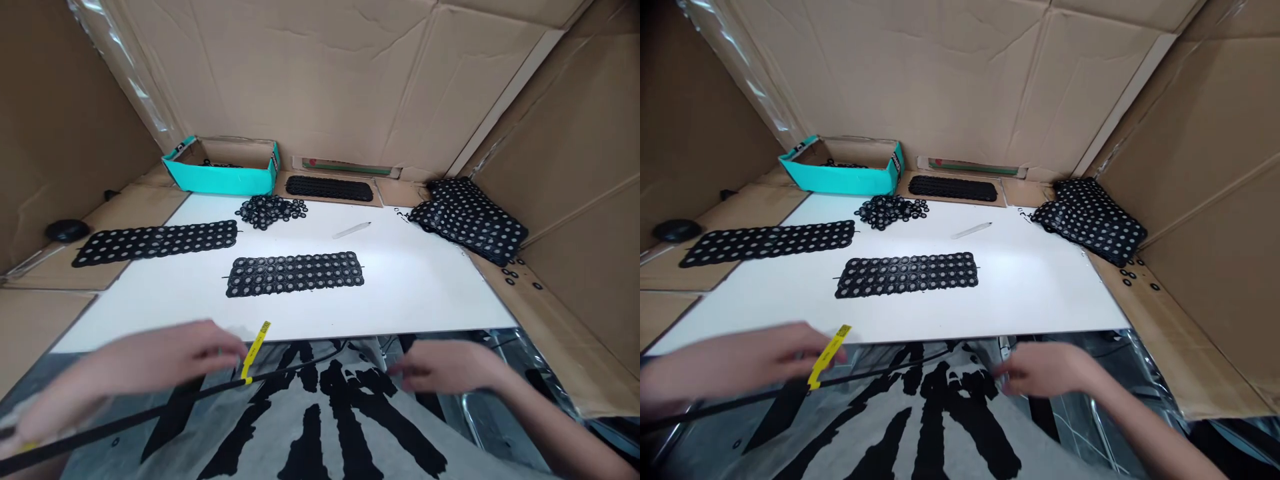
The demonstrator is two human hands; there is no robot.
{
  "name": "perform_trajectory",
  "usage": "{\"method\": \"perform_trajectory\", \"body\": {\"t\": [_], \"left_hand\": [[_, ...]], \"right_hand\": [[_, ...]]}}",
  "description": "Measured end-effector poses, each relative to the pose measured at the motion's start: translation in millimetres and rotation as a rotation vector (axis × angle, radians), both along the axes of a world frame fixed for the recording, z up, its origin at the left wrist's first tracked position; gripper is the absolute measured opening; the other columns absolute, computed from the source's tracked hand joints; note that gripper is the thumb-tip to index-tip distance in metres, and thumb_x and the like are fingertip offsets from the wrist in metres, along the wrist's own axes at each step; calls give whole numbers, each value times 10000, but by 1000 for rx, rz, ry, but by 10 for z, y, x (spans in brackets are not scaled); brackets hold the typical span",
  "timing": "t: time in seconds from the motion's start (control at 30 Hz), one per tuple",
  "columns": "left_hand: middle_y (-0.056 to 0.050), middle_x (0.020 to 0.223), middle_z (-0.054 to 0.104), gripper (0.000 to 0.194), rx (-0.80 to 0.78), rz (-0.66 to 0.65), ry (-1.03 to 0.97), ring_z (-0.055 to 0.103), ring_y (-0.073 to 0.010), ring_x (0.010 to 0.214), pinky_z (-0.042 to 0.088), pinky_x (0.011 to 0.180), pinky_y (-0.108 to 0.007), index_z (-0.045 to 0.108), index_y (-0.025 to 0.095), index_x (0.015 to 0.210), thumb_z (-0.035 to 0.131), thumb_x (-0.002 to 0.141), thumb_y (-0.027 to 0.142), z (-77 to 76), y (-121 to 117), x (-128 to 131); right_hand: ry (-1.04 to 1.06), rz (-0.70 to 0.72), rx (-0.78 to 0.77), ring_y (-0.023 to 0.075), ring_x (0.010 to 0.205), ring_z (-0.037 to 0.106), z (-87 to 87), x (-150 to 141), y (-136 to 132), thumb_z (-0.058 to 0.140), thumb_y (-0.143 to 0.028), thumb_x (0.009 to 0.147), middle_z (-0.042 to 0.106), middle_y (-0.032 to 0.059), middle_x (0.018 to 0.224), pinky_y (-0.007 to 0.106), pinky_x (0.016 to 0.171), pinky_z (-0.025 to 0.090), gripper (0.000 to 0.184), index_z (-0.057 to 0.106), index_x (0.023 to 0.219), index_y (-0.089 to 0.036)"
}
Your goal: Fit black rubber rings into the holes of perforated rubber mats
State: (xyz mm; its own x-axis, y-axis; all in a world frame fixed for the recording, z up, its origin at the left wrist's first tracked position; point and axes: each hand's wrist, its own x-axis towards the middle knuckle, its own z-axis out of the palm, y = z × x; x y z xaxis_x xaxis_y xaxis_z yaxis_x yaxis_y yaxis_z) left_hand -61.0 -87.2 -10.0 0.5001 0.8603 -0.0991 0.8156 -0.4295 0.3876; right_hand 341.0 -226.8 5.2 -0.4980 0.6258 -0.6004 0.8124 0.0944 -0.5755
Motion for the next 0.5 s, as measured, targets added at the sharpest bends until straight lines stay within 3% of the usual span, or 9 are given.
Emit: {"method": "perform_trajectory", "body": {"t": [0.07, 0.13, 0.2, 0.3, 0.4, 0.5], "left_hand": [[-76, 1183, 672, 552, 4, -9, 13, 594, -292, 1137, 438, 1006, -382, 659, 245, 1202, 556, 816, 626, 128, 234, 37], [-76, 1185, 678, 597, 24, -13, 19, 599, -294, 1128, 435, 1000, -372, 659, 243, 1211, 553, 787, 649, 260, 485, 66], [-79, 1203, 672, 605, 45, -26, 22, 606, -288, 1111, 441, 983, -361, 659, 237, 1209, 558, 772, 643, 353, 710, 90], [-87, 1212, 666, 580, 31, -87, 41, 620, -277, 1067, 452, 946, -338, 669, 214, 1181, 584, 752, 595, 372, 945, 134], [-88, 1193, 668, 539, -16, -174, 55, 622, -261, 1027, 458, 901, -314, 674, 205, 1161, 618, 733, 527, 287, 1051, 193], [-95, 1182, 660, 504, -13, -221, 21, 611, -247, 1008, 452, 880, -307, 670, 201, 1163, 619, 744, 477, 212, 1042, 235]], "right_hand": [[99, -81, 204, 238, 879, 680, 339, 2, 330, 572, -432, 856, 743, 74, 990, 343, 832, 499, 362, 736, 1103, -224], [76, -139, 403, 235, 936, 664, 484, -72, 800, 543, -444, 884, 723, 90, 1077, 348, 861, 486, 385, 712, 1145, -217], [15, -215, 522, 223, 913, 658, 430, -189, 1289, 582, -397, 869, 700, 118, 1121, 345, 853, 483, 408, 670, 1205, -183], [-16, -216, 555, 201, 866, 636, 172, -370, 1839, 760, -290, 711, 660, 143, 1168, 319, 814, 479, 540, 643, 1218, -145], [20, -253, 443, 164, 769, 599, -11, -485, 2076, 785, -197, 630, 690, 72, 956, 273, 709, 453, 512, 674, 1126, -146], [148, -207, 275, 135, 648, 536, -17, -517, 2107, 766, -222, 629, 635, -2, 705, 265, 626, 400, 257, 712, 871, -154]]}}
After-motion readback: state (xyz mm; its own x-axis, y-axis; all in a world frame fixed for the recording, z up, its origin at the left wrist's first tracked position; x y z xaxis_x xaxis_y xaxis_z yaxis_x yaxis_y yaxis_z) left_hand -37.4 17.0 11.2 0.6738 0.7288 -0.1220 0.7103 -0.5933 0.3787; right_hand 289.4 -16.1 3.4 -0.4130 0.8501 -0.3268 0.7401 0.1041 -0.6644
